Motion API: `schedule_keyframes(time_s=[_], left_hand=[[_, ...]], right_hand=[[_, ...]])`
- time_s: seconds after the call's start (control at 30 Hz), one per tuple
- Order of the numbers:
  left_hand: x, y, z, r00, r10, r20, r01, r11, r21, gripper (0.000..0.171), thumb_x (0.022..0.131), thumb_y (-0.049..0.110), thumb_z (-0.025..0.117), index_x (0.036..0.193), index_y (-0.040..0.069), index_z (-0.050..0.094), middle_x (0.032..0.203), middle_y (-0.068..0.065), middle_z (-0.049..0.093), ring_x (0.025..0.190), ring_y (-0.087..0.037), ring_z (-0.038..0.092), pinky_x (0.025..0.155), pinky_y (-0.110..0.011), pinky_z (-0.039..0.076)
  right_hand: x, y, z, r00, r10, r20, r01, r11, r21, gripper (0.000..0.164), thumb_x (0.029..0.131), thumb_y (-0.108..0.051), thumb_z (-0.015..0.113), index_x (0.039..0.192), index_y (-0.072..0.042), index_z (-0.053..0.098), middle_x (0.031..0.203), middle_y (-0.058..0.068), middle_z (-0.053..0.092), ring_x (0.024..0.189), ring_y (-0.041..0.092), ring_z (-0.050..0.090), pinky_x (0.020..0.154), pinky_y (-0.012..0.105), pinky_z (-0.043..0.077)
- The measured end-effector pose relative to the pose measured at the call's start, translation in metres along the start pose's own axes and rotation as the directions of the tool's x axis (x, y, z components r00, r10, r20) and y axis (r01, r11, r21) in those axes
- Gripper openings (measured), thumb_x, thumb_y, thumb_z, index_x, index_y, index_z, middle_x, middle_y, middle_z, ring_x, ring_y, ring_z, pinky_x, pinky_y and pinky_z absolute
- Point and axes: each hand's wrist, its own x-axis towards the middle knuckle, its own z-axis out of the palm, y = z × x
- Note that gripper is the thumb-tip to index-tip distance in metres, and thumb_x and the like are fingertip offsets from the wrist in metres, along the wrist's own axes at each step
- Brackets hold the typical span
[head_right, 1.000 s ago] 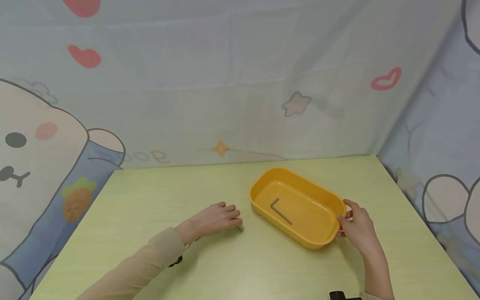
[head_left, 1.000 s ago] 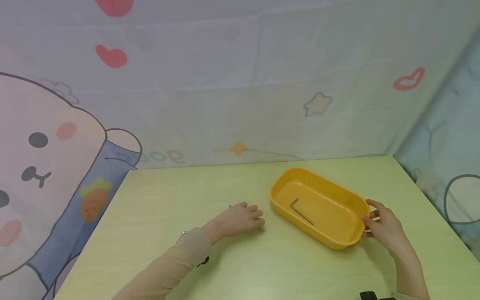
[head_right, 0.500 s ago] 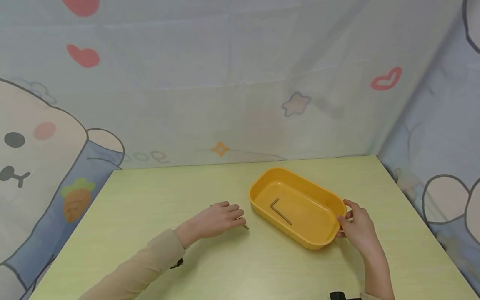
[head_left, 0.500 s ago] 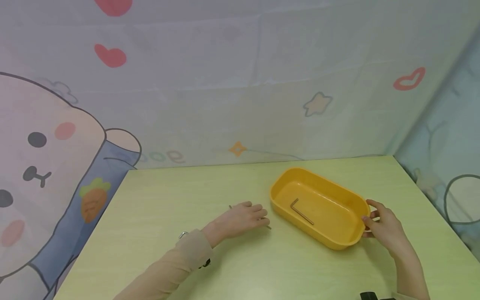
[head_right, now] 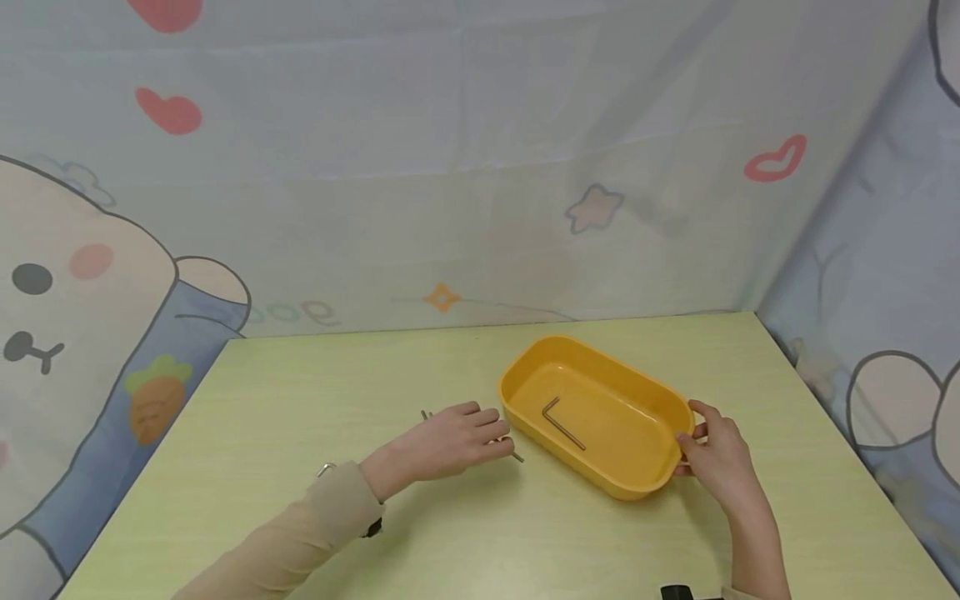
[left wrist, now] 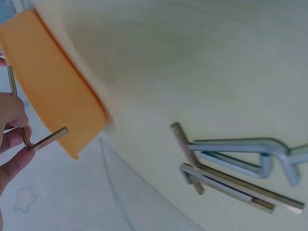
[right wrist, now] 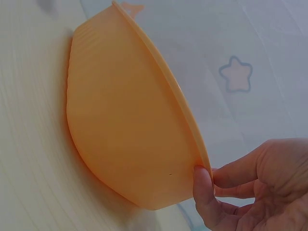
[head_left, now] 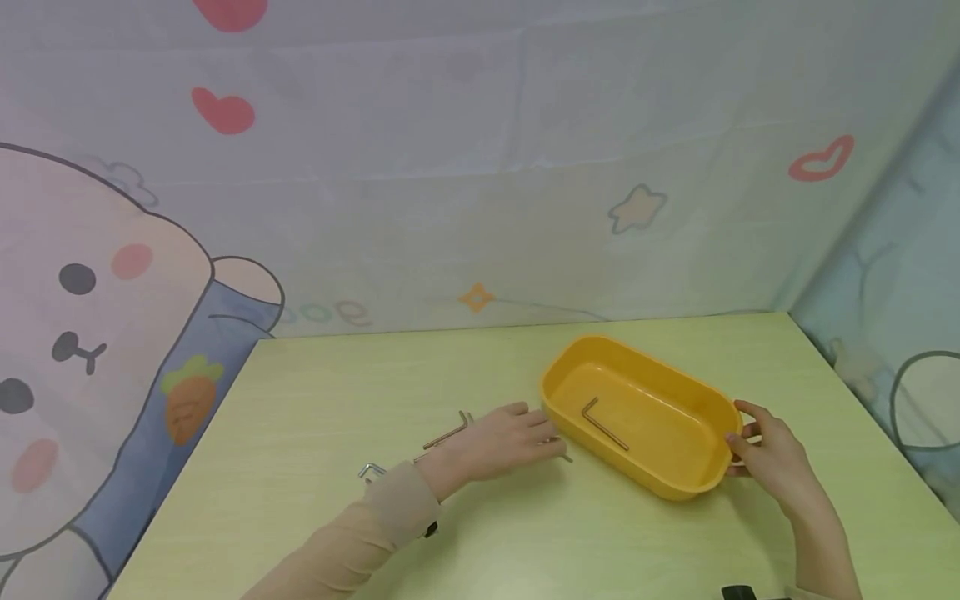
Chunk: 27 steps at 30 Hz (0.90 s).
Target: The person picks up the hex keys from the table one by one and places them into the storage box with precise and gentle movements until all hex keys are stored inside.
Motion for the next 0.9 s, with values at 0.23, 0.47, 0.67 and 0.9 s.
schedule_keyframes(time_s=[0.23, 0.47, 0.67, 0.9], left_hand=[[0.015, -0.001, -0.016, 0.999, 0.004, -0.042, -0.002, 0.999, 0.049, 0.025, 0.097, 0.012, 0.051, 0.117, 0.027, 0.053, 0.11, 0.015, 0.057, 0.091, -0.005, 0.047, 0.07, -0.017, 0.035], [0.032, -0.004, -0.024, 0.995, -0.032, -0.091, 0.036, 0.999, 0.038, 0.019, 0.1, 0.018, 0.048, 0.116, 0.026, 0.053, 0.114, 0.014, 0.059, 0.091, -0.006, 0.049, 0.073, -0.017, 0.039], [0.048, -0.009, -0.025, 0.99, -0.06, -0.13, 0.062, 0.998, 0.011, 0.016, 0.101, 0.017, 0.047, 0.114, 0.023, 0.053, 0.107, 0.011, 0.058, 0.087, -0.007, 0.048, 0.072, -0.017, 0.038], [0.068, -0.013, -0.02, 0.988, -0.069, -0.135, 0.072, 0.997, 0.02, 0.014, 0.102, 0.017, 0.044, 0.111, 0.022, 0.054, 0.102, 0.01, 0.057, 0.087, -0.008, 0.047, 0.071, -0.017, 0.036]], right_hand=[[0.001, 0.0, -0.001, 1.0, -0.002, 0.002, 0.002, 1.0, 0.0, 0.056, 0.099, -0.005, 0.044, 0.145, 0.014, 0.018, 0.109, 0.025, 0.041, 0.077, 0.01, 0.059, 0.063, 0.023, 0.057], [0.0, 0.0, 0.0, 1.0, -0.009, -0.003, 0.009, 1.0, 0.003, 0.056, 0.098, -0.004, 0.045, 0.144, 0.014, 0.019, 0.108, 0.025, 0.042, 0.075, 0.009, 0.058, 0.063, 0.024, 0.058], [0.0, 0.001, 0.0, 1.0, -0.012, -0.005, 0.012, 1.0, 0.0, 0.056, 0.098, -0.004, 0.045, 0.145, 0.014, 0.018, 0.108, 0.025, 0.042, 0.074, 0.007, 0.058, 0.063, 0.023, 0.057], [0.002, 0.001, 0.0, 1.0, -0.003, -0.001, 0.003, 1.0, -0.01, 0.057, 0.099, -0.005, 0.045, 0.144, 0.015, 0.018, 0.109, 0.026, 0.041, 0.075, 0.007, 0.058, 0.063, 0.023, 0.057]])
